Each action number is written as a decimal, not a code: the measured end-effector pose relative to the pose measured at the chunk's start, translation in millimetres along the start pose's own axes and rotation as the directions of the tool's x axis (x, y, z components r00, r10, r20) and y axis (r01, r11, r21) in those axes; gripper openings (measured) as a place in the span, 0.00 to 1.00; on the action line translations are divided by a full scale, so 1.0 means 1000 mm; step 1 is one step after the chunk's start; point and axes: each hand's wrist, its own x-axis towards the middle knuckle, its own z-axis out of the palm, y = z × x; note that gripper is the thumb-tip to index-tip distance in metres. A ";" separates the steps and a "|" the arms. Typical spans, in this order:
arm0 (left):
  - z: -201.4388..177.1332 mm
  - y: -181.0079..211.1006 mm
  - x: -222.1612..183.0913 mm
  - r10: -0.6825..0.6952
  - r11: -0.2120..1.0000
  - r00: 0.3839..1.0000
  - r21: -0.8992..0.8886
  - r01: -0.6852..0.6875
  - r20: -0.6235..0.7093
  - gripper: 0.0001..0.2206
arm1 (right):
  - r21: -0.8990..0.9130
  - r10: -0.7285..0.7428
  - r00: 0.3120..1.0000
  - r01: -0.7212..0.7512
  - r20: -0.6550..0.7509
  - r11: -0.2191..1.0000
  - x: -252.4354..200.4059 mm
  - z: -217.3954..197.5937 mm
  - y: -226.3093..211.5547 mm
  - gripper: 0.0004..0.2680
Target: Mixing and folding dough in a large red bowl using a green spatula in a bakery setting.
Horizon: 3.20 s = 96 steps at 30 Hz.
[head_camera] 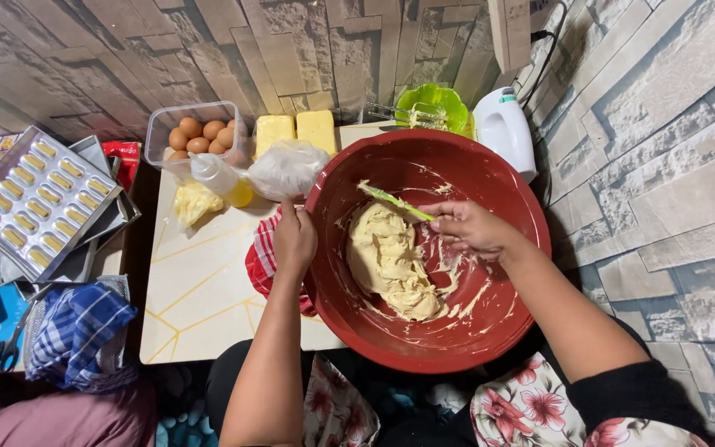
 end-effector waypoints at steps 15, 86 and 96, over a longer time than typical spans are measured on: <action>0.010 -0.015 0.011 -0.020 0.999 1.000 0.026 0.019 0.009 0.16 | -0.648 0.134 0.983 -0.023 0.123 0.761 -0.062 0.068 -0.096 0.15; -0.060 0.005 -0.001 -0.098 0.987 0.870 -0.065 0.147 0.483 0.26 | 0.622 0.193 0.781 0.294 -0.594 0.726 -0.123 0.131 0.082 0.25; -0.045 0.041 -0.024 0.072 0.997 0.939 -0.001 -0.076 0.335 0.26 | 0.511 0.124 0.694 0.384 -0.709 0.769 -0.101 0.124 0.081 0.23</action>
